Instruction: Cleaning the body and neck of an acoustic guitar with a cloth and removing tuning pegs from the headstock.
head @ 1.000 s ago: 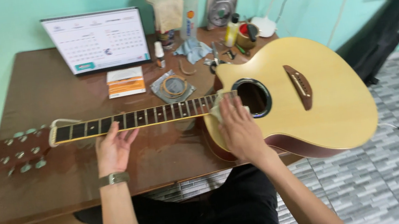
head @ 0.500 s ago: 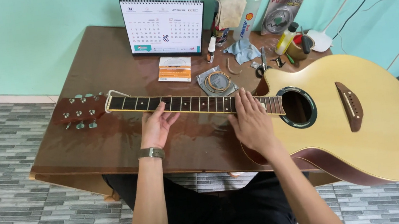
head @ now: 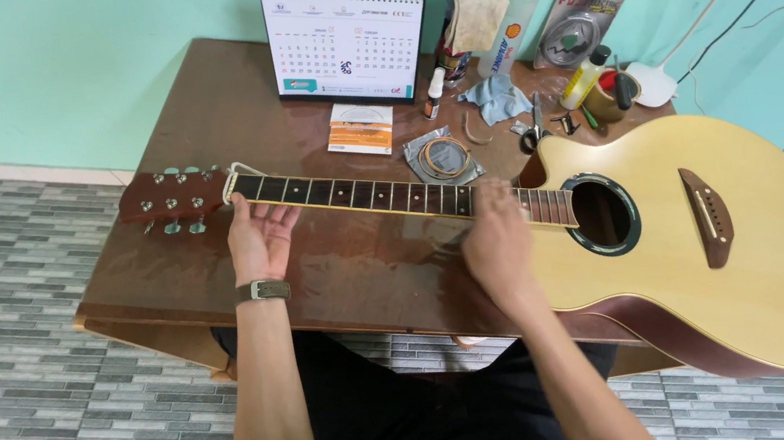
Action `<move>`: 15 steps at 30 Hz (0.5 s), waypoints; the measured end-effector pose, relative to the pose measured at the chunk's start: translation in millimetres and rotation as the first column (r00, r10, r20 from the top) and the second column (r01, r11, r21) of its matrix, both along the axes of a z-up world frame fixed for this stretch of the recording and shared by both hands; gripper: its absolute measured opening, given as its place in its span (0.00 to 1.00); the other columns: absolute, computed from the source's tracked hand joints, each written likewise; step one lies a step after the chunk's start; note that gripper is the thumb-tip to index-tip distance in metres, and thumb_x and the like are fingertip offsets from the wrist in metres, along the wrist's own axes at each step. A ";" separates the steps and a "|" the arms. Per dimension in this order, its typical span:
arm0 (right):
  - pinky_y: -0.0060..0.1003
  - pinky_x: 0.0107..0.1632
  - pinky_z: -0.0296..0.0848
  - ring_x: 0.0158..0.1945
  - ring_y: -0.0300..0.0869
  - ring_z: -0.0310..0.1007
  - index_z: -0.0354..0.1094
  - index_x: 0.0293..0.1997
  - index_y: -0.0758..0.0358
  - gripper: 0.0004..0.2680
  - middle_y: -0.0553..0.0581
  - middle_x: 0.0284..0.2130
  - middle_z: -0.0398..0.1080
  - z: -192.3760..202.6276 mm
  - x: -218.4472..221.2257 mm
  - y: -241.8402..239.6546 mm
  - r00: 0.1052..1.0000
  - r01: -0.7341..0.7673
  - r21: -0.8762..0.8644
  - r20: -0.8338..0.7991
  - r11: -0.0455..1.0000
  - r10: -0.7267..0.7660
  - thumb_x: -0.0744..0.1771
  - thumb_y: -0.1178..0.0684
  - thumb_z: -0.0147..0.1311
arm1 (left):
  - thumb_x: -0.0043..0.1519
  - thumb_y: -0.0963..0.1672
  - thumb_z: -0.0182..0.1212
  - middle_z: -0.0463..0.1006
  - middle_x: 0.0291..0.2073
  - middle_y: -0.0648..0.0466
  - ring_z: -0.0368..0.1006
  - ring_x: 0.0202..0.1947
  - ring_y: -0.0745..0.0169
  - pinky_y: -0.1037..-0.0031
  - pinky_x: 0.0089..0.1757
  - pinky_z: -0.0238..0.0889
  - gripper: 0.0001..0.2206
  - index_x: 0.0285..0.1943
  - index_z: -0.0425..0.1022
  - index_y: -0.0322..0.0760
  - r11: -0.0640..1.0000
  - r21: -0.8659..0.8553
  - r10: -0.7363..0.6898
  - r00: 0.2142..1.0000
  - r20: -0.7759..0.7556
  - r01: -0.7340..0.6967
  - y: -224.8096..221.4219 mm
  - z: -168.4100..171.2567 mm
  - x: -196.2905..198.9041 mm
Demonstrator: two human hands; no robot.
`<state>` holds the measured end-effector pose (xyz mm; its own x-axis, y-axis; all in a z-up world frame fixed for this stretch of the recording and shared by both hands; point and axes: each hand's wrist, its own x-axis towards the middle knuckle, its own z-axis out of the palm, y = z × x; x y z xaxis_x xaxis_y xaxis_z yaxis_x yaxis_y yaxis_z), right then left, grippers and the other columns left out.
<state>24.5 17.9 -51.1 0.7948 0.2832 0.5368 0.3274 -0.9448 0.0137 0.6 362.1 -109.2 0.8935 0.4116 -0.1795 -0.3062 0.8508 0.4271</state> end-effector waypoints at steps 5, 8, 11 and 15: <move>0.49 0.66 0.64 0.67 0.59 0.66 0.66 0.64 0.71 0.24 0.73 0.60 0.69 -11.3 -10.1 101.6 0.965 -0.261 0.000 0.017 0.965 0.261 0.59 0.61 0.51 | 0.70 0.53 0.50 0.81 0.54 0.50 0.76 0.57 0.41 0.47 0.61 0.66 0.15 0.54 0.75 0.46 1.000 -0.020 -0.012 1.000 0.002 0.012 1.1 0.0 -10.2; 0.45 0.69 0.61 0.68 0.55 0.66 0.64 0.66 0.70 0.25 0.69 0.61 0.69 -11.3 -11.5 130.4 0.920 -0.391 0.030 0.000 0.920 0.391 0.59 0.63 0.47 | 0.69 0.53 0.52 0.81 0.52 0.49 0.76 0.56 0.41 0.48 0.61 0.66 0.14 0.50 0.77 0.45 0.999 -0.029 -0.029 0.999 0.014 0.029 4.9 -3.5 -10.8; 0.44 0.66 0.65 0.65 0.54 0.69 0.68 0.62 0.68 0.21 0.68 0.58 0.72 -10.5 -7.3 114.1 0.915 -0.400 0.024 0.056 0.916 0.399 0.61 0.62 0.48 | 0.67 0.56 0.53 0.82 0.51 0.46 0.75 0.55 0.38 0.45 0.60 0.65 0.17 0.45 0.79 0.46 0.996 -0.072 -0.050 0.998 0.038 0.052 10.2 -5.1 -11.4; 0.46 0.63 0.69 0.62 0.56 0.72 0.70 0.62 0.67 0.19 0.69 0.57 0.73 10.8 -18.1 55.3 0.958 -0.255 -0.059 0.121 0.965 0.260 0.63 0.60 0.49 | 0.66 0.59 0.48 0.81 0.49 0.44 0.75 0.54 0.35 0.43 0.59 0.65 0.22 0.44 0.80 0.47 0.990 -0.125 -0.057 0.993 0.099 0.069 6.7 2.6 -14.7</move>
